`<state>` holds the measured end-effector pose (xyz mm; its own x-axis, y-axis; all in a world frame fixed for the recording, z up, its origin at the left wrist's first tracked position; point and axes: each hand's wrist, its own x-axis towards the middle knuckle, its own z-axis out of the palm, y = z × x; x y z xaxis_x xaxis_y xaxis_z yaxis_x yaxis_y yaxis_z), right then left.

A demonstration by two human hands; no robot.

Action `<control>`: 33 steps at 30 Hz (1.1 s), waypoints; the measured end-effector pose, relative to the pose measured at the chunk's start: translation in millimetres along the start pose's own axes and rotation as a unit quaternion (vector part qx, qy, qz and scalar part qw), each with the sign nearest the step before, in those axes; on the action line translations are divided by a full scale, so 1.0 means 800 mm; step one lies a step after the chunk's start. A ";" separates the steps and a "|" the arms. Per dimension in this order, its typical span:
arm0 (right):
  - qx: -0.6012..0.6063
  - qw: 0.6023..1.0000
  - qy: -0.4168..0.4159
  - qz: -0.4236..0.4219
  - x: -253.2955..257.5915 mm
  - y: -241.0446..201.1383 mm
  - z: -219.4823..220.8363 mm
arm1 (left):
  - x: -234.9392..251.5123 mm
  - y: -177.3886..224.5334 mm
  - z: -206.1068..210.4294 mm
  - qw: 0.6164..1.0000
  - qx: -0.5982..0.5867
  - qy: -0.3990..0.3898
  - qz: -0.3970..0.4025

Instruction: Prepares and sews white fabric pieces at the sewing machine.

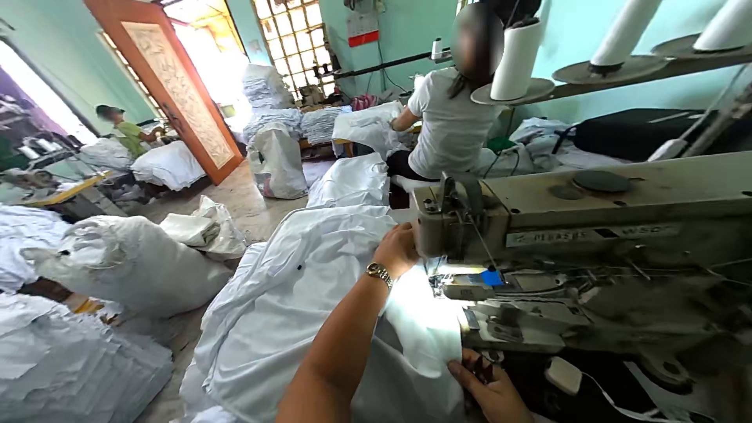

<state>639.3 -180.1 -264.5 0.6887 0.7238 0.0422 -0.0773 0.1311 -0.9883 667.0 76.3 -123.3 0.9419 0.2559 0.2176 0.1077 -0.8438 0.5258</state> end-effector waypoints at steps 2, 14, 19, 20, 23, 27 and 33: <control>-0.004 1.000 0.005 -0.008 0.001 0.005 0.001 | 0.002 -0.004 0.001 1.000 0.008 0.003 -0.021; -0.022 0.999 0.010 -0.036 -0.001 0.010 -0.003 | -0.212 -0.033 -0.015 0.990 -0.052 0.073 0.110; -0.029 0.998 0.022 -0.051 0.001 0.011 0.002 | -0.308 -0.025 -0.012 0.974 0.057 -0.133 0.172; -0.031 0.998 0.026 -0.048 0.000 0.012 0.003 | -0.317 -0.024 -0.012 0.963 0.100 -0.182 0.170; -0.030 0.997 0.052 -0.058 -0.002 0.011 0.007 | -0.322 -0.024 -0.016 0.930 0.187 -0.284 0.139; -0.080 0.973 0.182 -0.118 -0.016 0.010 0.013 | -0.315 -0.029 -0.021 0.916 0.230 -0.293 0.149; -0.105 0.952 0.166 -0.233 -0.047 -0.011 0.028 | -0.315 -0.021 -0.039 0.921 0.221 -0.298 0.118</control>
<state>597.9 -193.3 -254.3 0.8057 0.3618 0.4691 0.4143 0.2218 -0.8827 418.0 40.9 -161.9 0.9489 -0.1523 -0.2763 -0.1273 -0.9861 0.1064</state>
